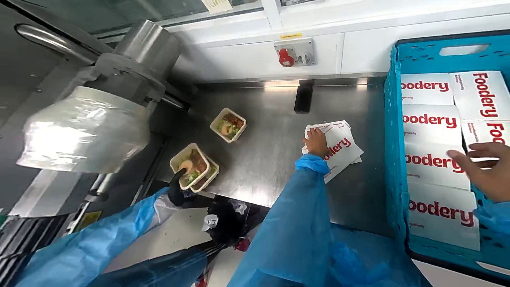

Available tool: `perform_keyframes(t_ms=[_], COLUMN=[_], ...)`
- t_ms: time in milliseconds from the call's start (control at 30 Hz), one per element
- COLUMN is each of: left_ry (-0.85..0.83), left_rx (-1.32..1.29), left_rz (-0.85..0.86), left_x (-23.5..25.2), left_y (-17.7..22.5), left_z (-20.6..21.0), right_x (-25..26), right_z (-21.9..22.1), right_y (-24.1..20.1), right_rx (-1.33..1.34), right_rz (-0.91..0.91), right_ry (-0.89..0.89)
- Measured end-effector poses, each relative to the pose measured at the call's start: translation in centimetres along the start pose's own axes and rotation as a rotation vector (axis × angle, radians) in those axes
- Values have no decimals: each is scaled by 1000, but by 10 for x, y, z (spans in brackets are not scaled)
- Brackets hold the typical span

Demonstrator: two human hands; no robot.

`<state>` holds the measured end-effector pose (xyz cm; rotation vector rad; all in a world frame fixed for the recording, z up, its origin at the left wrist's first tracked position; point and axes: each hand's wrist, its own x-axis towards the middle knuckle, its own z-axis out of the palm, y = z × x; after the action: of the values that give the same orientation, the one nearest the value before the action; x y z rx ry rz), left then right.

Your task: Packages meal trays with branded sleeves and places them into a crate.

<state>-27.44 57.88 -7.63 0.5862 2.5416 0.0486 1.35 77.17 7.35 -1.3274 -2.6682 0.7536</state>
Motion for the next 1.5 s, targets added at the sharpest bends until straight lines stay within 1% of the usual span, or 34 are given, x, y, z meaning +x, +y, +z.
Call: perform_keyframes(t_ms=[67, 167, 233, 300, 367, 567, 733, 900, 1033, 1267, 1500], left_ry=[-5, 0, 0, -6, 1, 71, 67, 63, 53, 57, 44], left_rx=[-10, -30, -57, -49, -56, -141, -149, -124, -145, -141, -116], left_rz=[-2, 9, 31, 74, 101, 84, 83, 79, 90, 47, 18], left_x=[1, 1, 1, 0, -3, -7, -4, -2, -5, -5, -1], left_y=[-3, -9, -12, -13, -13, -16, -18, -16, -13, -8, -6], left_z=[0, 0, 1, 1, 4, 10, 8, 2, 4, 7, 6], right_x=[-9, -34, -49, -61, -72, -98, -111, -104, -88, -63, -51], right_z=[17, 28, 30, 32, 40, 51, 54, 53, 56, 62, 62], right_y=[-9, -28, -38, -47, -57, -92, -82, -66, -69, -73, -67], right_rx=[54, 26, -11, -36, -44, 1, 10, 4, 18, 32, 55], right_rz=[-105, -180, -176, -150, -168, -235, -235, -228, -252, -304, -327], right_ry=[63, 113, 153, 155, 176, 164, 177, 164, 116, 30, 22])
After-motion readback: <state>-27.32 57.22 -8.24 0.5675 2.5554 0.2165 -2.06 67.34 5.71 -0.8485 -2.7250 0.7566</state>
